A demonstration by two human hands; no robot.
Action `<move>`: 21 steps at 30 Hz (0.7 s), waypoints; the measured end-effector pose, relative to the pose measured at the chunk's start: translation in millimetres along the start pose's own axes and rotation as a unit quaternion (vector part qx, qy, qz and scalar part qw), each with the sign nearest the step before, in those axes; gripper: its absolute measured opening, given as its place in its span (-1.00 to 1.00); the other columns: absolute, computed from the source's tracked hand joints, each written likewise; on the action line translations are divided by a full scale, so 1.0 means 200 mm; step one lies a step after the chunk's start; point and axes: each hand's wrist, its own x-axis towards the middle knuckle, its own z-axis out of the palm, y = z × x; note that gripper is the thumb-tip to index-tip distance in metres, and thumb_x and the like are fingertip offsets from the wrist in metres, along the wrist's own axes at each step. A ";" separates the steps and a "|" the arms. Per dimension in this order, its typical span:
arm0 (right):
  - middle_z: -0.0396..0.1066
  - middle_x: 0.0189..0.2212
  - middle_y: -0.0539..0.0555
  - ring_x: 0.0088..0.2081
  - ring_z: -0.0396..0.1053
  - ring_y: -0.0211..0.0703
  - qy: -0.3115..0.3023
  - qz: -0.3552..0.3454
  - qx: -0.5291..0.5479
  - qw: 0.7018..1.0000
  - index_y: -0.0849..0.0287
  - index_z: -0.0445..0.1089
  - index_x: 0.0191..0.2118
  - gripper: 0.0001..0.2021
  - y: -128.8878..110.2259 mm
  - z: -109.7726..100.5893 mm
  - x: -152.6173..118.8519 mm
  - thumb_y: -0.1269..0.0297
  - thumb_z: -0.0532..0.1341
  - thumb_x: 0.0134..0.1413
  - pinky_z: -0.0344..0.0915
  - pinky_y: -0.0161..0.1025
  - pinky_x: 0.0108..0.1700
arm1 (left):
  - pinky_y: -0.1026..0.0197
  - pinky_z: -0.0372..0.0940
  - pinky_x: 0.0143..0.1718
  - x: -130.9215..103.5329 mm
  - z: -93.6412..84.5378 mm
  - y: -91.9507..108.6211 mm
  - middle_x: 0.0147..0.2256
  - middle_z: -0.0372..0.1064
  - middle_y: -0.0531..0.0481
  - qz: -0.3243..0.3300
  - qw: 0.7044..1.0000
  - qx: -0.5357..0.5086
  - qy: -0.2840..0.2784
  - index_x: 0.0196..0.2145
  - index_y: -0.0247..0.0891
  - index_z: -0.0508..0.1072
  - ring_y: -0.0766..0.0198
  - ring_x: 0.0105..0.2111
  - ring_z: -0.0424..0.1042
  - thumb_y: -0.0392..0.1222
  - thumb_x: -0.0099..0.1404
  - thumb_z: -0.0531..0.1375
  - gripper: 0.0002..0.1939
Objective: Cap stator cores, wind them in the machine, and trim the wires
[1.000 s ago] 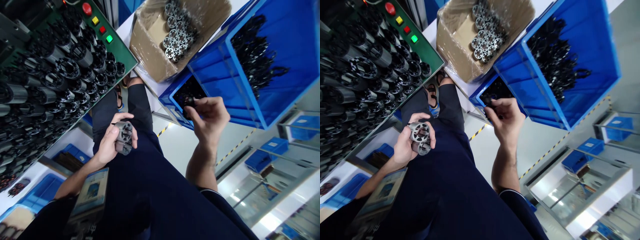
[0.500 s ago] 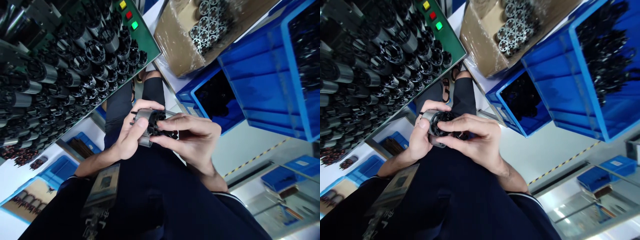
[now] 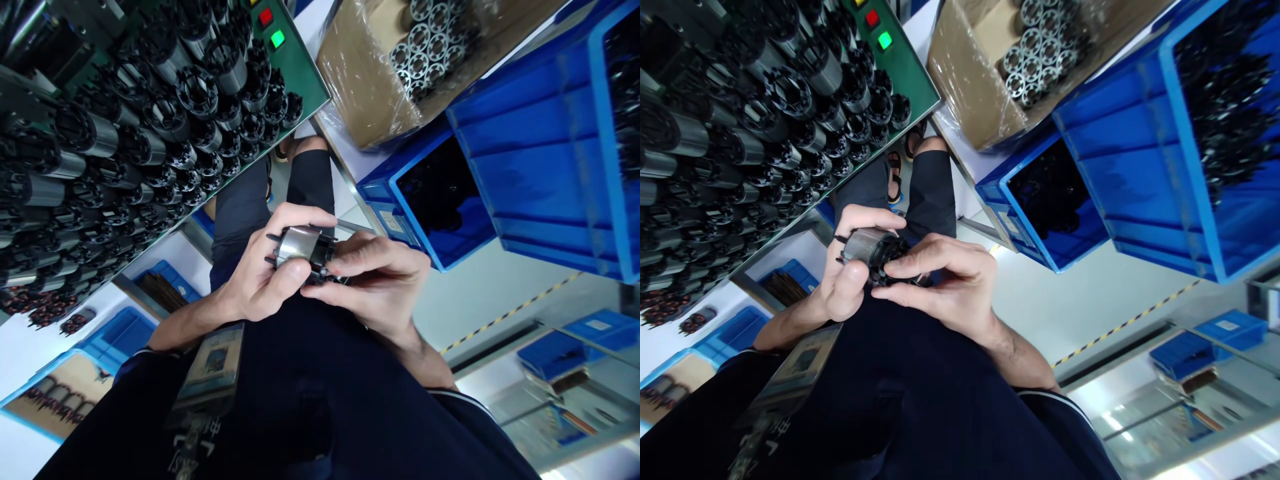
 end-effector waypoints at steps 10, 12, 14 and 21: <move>0.76 -0.31 -0.05 -0.49 0.57 -0.20 0.007 -0.007 -0.062 0.998 -0.02 0.75 -0.10 -0.66 0.00 0.00 0.02 0.27 0.79 0.06 0.60 -0.24 -0.41 | 0.00 0.53 -0.11 0.03 -0.06 0.07 0.03 0.62 -0.19 0.001 0.999 0.003 -0.052 0.44 -0.12 0.54 0.05 -0.19 0.62 0.22 0.73 0.21 -0.45; 0.78 -0.27 -0.02 -0.46 0.61 -0.15 0.000 -0.042 -0.095 0.995 -0.06 0.78 -0.04 -0.65 -0.01 -0.01 0.02 0.30 0.77 0.10 0.64 -0.19 -0.37 | -0.01 0.51 -0.12 0.05 -0.07 0.06 0.05 0.62 -0.22 0.013 0.998 0.020 -0.065 0.41 -0.14 0.55 0.03 -0.17 0.59 0.22 0.70 0.23 -0.45; 0.79 -0.23 -0.02 -0.43 0.64 -0.13 -0.016 -0.054 -0.102 0.993 -0.08 0.78 0.02 -0.62 -0.02 -0.03 0.03 0.34 0.76 0.13 0.66 -0.16 -0.34 | -0.03 0.51 -0.12 0.06 -0.07 0.03 0.03 0.63 -0.22 0.023 0.998 0.006 -0.058 0.34 -0.14 0.59 0.01 -0.16 0.60 0.27 0.61 0.32 -0.43; 0.82 -0.01 -0.01 -0.13 0.78 -0.05 -0.025 0.050 -0.046 0.997 -0.13 0.76 0.21 -0.46 -0.07 -0.14 0.04 0.46 0.70 0.18 0.79 -0.15 -0.11 | 0.15 0.50 -0.33 0.07 0.01 -0.03 -0.14 0.65 -0.05 -0.048 0.988 -0.146 0.014 0.27 -0.06 0.59 0.24 -0.40 0.59 0.15 0.68 0.32 -0.62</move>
